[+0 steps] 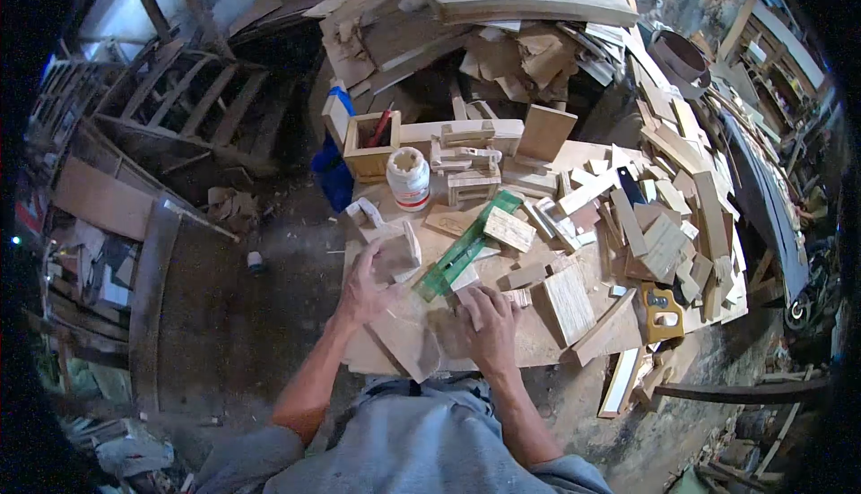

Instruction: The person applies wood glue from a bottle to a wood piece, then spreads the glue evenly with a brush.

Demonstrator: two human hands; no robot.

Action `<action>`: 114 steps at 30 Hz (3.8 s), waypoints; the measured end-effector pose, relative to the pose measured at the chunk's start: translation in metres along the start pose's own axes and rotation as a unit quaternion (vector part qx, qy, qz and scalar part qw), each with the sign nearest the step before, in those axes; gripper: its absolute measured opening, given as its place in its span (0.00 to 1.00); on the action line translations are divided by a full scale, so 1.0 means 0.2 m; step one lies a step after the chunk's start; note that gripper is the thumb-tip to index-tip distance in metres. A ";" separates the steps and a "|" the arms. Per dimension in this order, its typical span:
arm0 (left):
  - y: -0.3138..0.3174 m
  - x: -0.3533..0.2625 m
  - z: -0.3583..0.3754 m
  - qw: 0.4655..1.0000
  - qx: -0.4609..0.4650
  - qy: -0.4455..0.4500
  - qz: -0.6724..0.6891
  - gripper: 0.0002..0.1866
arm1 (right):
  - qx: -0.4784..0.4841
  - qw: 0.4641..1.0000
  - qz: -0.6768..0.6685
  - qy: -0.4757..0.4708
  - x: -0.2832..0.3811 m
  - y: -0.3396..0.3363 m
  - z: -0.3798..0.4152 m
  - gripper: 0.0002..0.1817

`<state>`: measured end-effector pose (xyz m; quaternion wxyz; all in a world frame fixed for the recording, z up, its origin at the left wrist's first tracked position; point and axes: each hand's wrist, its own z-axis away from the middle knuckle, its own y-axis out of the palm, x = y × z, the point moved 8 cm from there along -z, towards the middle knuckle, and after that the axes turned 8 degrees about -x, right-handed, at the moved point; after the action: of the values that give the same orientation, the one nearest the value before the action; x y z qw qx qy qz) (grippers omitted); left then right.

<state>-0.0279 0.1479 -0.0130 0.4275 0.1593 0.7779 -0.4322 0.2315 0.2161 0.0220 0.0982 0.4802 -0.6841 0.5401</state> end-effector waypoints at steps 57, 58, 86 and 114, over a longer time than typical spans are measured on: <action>0.13 -0.10 -0.15 0.990 0.067 -0.078 -0.098 0.59 | 0.137 0.986 -0.097 -0.012 -0.25 -0.39 0.25 0.22; 0.13 -0.09 -0.15 0.991 0.069 -0.074 -0.091 0.59 | 0.131 0.988 -0.085 -0.010 -0.25 -0.37 0.24 0.20; 0.01 -0.06 -0.07 0.951 0.149 0.228 -0.147 0.32 | -0.068 0.955 0.256 0.138 0.21 0.22 -0.12 0.30; -0.09 -0.24 0.36 0.899 0.316 0.289 -0.095 0.33 | 0.019 0.988 0.146 0.050 -0.08 -0.11 0.25 0.30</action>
<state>0.0272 0.0849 0.0158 0.0677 0.3297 0.7011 -0.6287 0.2766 0.1836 0.0062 0.0429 0.3495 -0.7307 0.5848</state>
